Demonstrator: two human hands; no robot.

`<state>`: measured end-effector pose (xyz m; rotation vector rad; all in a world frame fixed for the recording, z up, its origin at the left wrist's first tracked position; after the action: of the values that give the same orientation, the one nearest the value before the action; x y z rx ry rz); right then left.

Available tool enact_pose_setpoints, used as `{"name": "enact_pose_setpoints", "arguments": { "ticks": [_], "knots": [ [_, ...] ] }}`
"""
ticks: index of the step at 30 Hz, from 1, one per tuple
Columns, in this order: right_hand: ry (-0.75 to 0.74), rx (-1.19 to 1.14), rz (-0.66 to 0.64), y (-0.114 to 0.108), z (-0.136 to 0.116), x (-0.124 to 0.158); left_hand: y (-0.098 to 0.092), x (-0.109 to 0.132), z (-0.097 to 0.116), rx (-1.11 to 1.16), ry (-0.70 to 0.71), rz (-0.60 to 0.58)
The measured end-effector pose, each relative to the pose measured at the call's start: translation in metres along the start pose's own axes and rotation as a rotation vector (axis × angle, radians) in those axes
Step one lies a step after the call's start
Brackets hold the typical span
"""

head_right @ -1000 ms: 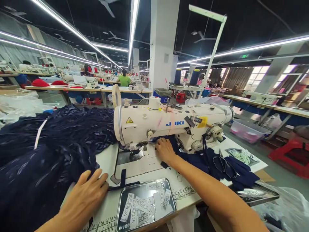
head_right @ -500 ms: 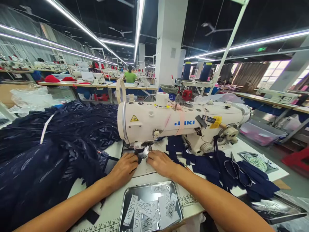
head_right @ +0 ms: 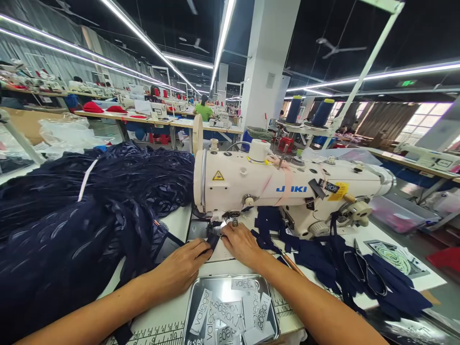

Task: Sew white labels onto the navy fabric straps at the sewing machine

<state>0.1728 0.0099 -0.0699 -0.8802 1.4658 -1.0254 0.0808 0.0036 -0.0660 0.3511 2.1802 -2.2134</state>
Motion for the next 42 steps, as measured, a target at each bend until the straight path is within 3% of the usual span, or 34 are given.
{"name": "enact_pose_setpoints", "arguments": {
  "ticks": [4,9,13,18,26,34,42],
  "knots": [
    [0.108,0.063,-0.049,0.004,0.007,-0.002,0.005,0.001,-0.001,-0.016,0.001,0.027],
    [0.061,0.1,-0.075,-0.002,-0.009,-0.004,0.004,0.006,-0.007,0.064,-0.014,0.158],
    [0.074,-0.007,-0.03,-0.003,-0.016,-0.004,-0.005,0.011,-0.007,0.131,-0.017,0.255],
    [0.151,-0.114,-0.026,0.007,-0.006,-0.012,-0.003,0.01,0.001,0.066,0.04,0.22],
    [0.035,-0.25,-0.151,0.007,-0.009,-0.019,0.0,0.002,-0.002,-0.072,-0.03,0.085],
    [0.22,-0.557,-0.369,0.03,0.011,-0.032,0.002,-0.008,-0.004,-0.09,-0.042,-0.01],
    [0.279,-0.595,-0.308,0.025,0.013,-0.028,0.002,-0.009,-0.011,0.03,-0.077,-0.041]
  ]
}}
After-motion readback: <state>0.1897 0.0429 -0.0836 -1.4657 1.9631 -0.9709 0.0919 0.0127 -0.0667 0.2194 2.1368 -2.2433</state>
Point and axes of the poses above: each hand's wrist, its own x-axis away from the middle knuckle, its own y-axis out of the palm, z = x × y, the point moved 9 cm from there along -x, towards the middle knuckle, and after that the axes turned 10 degrees about y, right-handed, at the moved point
